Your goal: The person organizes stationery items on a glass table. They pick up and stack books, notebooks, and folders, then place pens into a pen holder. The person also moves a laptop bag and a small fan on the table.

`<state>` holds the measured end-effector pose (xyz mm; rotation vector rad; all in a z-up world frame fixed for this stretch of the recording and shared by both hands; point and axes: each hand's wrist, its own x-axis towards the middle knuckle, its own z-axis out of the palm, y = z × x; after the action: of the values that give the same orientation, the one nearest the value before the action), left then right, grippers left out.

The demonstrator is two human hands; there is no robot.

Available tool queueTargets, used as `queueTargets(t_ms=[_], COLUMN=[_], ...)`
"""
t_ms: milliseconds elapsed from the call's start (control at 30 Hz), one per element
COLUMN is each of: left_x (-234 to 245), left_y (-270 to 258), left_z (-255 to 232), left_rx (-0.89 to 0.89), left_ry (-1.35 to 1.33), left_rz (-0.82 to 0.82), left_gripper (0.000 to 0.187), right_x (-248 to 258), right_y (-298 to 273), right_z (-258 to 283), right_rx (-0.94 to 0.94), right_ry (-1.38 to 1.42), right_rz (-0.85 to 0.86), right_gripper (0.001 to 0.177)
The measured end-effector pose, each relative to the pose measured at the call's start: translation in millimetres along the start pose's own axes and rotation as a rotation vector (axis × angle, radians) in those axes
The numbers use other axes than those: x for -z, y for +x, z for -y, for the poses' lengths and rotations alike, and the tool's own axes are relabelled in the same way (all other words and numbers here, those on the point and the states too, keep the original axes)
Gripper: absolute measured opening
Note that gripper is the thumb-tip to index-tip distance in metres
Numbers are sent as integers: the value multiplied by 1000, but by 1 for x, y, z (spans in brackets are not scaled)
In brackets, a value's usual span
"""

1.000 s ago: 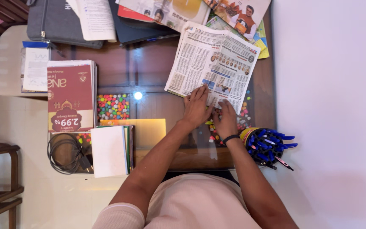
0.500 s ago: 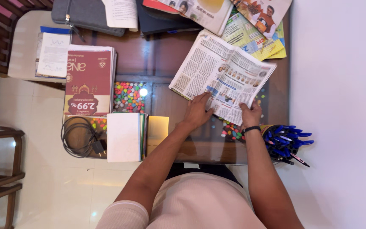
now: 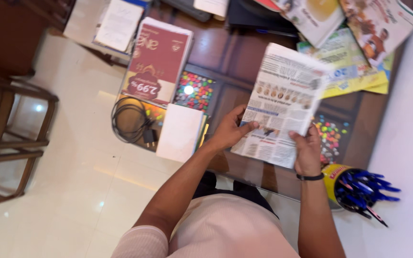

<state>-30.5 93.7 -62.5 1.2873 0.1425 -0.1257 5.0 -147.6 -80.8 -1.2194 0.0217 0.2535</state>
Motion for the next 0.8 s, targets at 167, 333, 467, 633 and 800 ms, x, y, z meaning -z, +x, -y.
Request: queueTargets(t_ms=[167,333,467,633,800], left_x=[65,138,192,271,313], left_y=[-31,-43,-53,-41,-24], left_z=[-12,-26,-29,-40,-62], left_rx=[9,-51,65,-115,264], left_ry=[-32,323,521,809,839], left_rz=[-62,-218,-380,-703,-801], left_gripper=[45,51,65,56,55], right_x=[-49,-115,-172,-249,-299], right_y=[9,23,50,88,125], right_z=[-35,-67,-88,-129,-176], right_rx=[-279,-230,-157,-258,-172], right_ry=[53,-11,-73,-175,-323], right_rz=[108,111,131,285,396], right_gripper=[43,42,40,46,53])
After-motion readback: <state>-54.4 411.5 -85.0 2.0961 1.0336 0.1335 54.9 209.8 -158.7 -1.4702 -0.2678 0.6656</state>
